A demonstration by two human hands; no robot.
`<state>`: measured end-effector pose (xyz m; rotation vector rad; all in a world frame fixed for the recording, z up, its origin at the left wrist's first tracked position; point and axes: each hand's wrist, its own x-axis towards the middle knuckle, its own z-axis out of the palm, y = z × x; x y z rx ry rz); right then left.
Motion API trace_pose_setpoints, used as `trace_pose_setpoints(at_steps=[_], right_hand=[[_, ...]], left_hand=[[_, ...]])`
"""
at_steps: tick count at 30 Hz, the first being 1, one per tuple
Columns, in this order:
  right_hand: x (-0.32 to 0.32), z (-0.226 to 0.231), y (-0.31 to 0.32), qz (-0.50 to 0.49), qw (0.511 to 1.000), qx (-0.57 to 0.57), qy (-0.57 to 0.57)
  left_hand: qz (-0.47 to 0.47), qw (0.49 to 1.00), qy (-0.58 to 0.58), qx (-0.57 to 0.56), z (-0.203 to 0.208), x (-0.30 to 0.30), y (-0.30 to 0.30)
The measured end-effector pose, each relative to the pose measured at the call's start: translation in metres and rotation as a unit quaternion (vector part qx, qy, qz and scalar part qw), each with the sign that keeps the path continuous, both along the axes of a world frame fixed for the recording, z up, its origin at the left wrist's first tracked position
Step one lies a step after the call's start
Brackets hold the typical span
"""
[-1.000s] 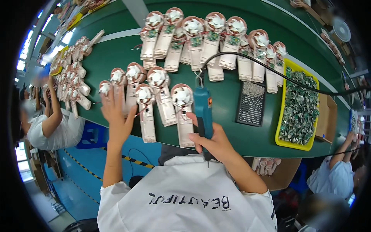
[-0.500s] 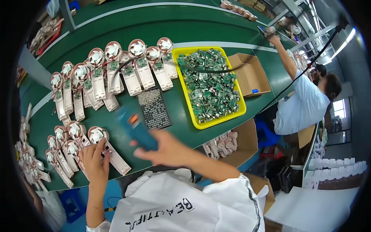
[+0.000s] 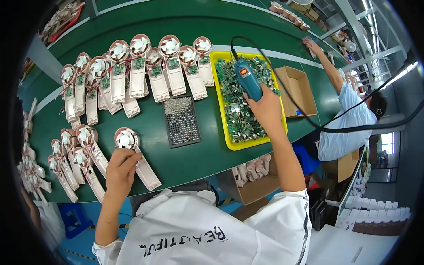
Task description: Assembling the internal components of handheld fans, including connecting wiring and securing parts using an electric screwdriver.
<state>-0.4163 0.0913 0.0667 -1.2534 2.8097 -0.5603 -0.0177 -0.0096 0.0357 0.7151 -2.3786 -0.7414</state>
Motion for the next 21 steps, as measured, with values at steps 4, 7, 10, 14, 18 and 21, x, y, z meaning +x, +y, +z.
trace_pose_setpoints(at_steps=[4,7,10,14,18,21], right_hand=[[0.005,-0.002,-0.013,0.024,0.995,0.032,0.088],[0.004,-0.004,-0.017,0.048,0.992,0.028,0.113],[-0.007,0.001,-0.013,0.032,0.999,0.008,0.006],[0.004,0.012,-0.022,-0.002,0.996,0.032,-0.077],[0.003,0.005,-0.024,0.016,0.998,0.049,0.019],[-0.001,0.008,-0.021,0.012,0.999,0.033,-0.003]], left_hand=[[0.028,1.000,0.001,0.012,-0.002,0.006,0.006],[0.092,0.996,0.002,-0.003,0.000,0.013,0.012],[0.166,0.985,0.037,0.005,-0.008,0.016,0.017],[0.179,0.980,0.067,0.059,-0.015,0.014,0.025],[0.186,0.971,0.098,0.112,-0.014,0.011,0.031],[0.194,0.966,0.121,0.124,-0.019,0.009,0.030]])
